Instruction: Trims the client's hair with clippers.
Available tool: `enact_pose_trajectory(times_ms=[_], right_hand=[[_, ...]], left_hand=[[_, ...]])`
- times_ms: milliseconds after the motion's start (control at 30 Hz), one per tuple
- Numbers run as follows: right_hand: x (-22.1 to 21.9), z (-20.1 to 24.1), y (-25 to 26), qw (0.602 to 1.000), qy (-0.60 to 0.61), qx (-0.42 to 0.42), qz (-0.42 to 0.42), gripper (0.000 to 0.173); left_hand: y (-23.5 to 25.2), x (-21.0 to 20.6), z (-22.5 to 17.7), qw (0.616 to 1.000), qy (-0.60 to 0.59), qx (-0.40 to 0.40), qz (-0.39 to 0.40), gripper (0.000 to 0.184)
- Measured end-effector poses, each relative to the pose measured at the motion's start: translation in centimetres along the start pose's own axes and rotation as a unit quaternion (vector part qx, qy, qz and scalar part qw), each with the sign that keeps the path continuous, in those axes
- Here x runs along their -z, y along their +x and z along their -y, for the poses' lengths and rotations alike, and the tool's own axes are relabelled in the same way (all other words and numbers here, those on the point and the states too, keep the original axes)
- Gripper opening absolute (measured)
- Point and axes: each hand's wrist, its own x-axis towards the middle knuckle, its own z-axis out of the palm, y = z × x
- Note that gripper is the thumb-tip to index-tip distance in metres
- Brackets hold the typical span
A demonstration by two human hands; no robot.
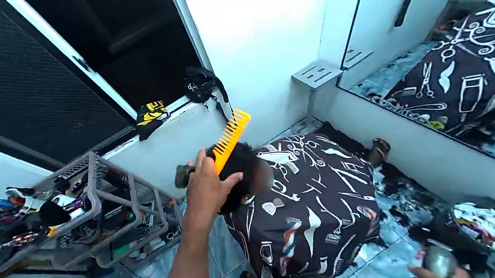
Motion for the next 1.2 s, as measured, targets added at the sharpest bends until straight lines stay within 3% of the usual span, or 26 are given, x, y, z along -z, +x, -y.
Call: enact_pose_trajectory(times_ms=[100,233,367,467,533,633,700,767,900,1067,1200], right_hand=[[-4.3,-0.3,0.1,0.999,-0.004,0.021,0.036,0.095],[-9.6,1.3,0.3,0.981,-0.019,0.141,0.132,0.093],[-13.0,4.7,0.2,0.893,-0.1,0.297,0.322,0.087],[-15.7,7.4,-0.7,0.831,-0.057,0.367,0.414,0.092],[-17.8,9.5,-1.7,0.819,0.011,0.381,0.43,0.093],[-21.7,12.5,-2.5,0.827,0.064,0.322,0.456,0.073],[-24.8,14.4,-1.8,0.848,-0.005,0.265,0.458,0.061],[-27.6,16.0,-0.9,0.866,-0.108,0.233,0.428,0.059],[-29.5,18.6,-0.2,0.86,-0.251,0.255,0.364,0.061],[-30.0,20.2,-0.1,0.842,-0.31,0.251,0.363,0.061],[-30.7,21.3,0.0,0.844,-0.319,0.245,0.355,0.05]], left_hand=[[1.5,-3.1,-0.6,0.994,0.072,0.005,0.084,0.082],[2.4,-4.0,-0.4,0.992,0.09,-0.015,0.092,0.077],[4.8,-3.7,0.9,0.992,0.075,-0.057,0.09,0.071],[6.6,-3.0,0.9,0.989,0.062,-0.049,0.127,0.071],[7.4,-2.7,0.6,0.987,0.065,-0.032,0.141,0.071],[8.0,-2.7,0.3,0.985,0.086,-0.017,0.147,0.069],[8.2,-2.8,0.2,0.984,0.093,-0.019,0.149,0.071],[7.8,-2.5,0.3,0.991,0.065,-0.033,0.114,0.077],[6.9,-2.1,-0.1,0.998,0.023,-0.053,0.008,0.086],[7.9,-3.6,0.5,0.993,0.072,-0.026,0.086,0.087],[8.8,-4.2,1.2,0.994,0.068,-0.019,0.087,0.094]])
